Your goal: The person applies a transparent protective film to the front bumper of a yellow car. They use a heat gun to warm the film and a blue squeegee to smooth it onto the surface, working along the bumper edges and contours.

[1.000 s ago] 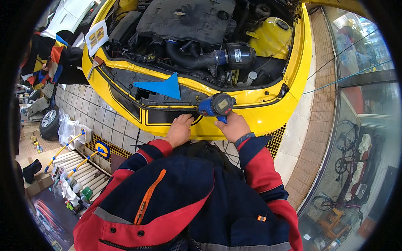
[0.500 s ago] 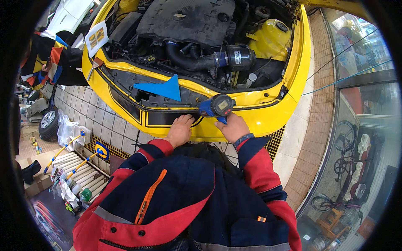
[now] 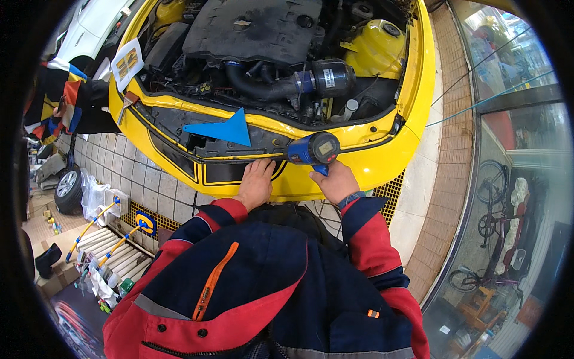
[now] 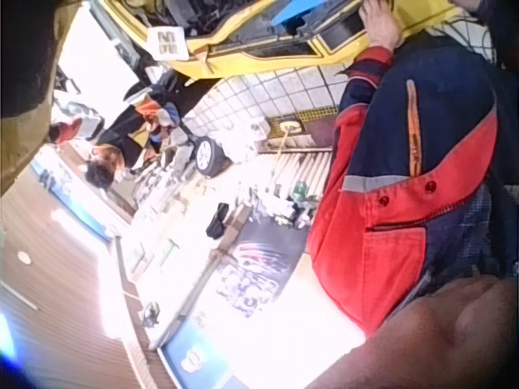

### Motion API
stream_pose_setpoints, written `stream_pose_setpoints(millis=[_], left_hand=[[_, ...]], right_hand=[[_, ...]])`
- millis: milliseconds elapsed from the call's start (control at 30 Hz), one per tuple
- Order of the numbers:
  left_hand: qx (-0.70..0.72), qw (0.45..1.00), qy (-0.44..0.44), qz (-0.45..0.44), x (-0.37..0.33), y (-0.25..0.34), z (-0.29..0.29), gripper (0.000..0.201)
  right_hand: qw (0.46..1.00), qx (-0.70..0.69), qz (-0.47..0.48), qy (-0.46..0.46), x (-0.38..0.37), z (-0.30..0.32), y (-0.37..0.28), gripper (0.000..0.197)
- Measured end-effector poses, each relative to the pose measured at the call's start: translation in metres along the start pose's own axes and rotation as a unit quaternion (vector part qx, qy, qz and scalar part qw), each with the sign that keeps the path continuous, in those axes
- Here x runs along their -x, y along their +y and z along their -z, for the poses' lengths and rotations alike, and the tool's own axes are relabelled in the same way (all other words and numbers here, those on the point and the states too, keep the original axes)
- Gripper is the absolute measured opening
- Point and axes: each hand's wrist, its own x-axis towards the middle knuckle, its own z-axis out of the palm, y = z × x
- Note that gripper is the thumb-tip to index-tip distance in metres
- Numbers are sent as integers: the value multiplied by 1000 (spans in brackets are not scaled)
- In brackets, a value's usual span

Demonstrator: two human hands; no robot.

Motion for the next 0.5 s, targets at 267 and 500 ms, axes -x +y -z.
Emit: stream_pose_setpoints(millis=[267, 500], left_hand=[[7, 999, -44, 7, -19, 7, -7, 58], [88, 995, -34, 30, -38, -3, -19, 42]], right_hand=[[995, -84, -58, 20, 17, 9, 29, 48], [952, -262, -146, 62, 65, 20, 91, 26]])
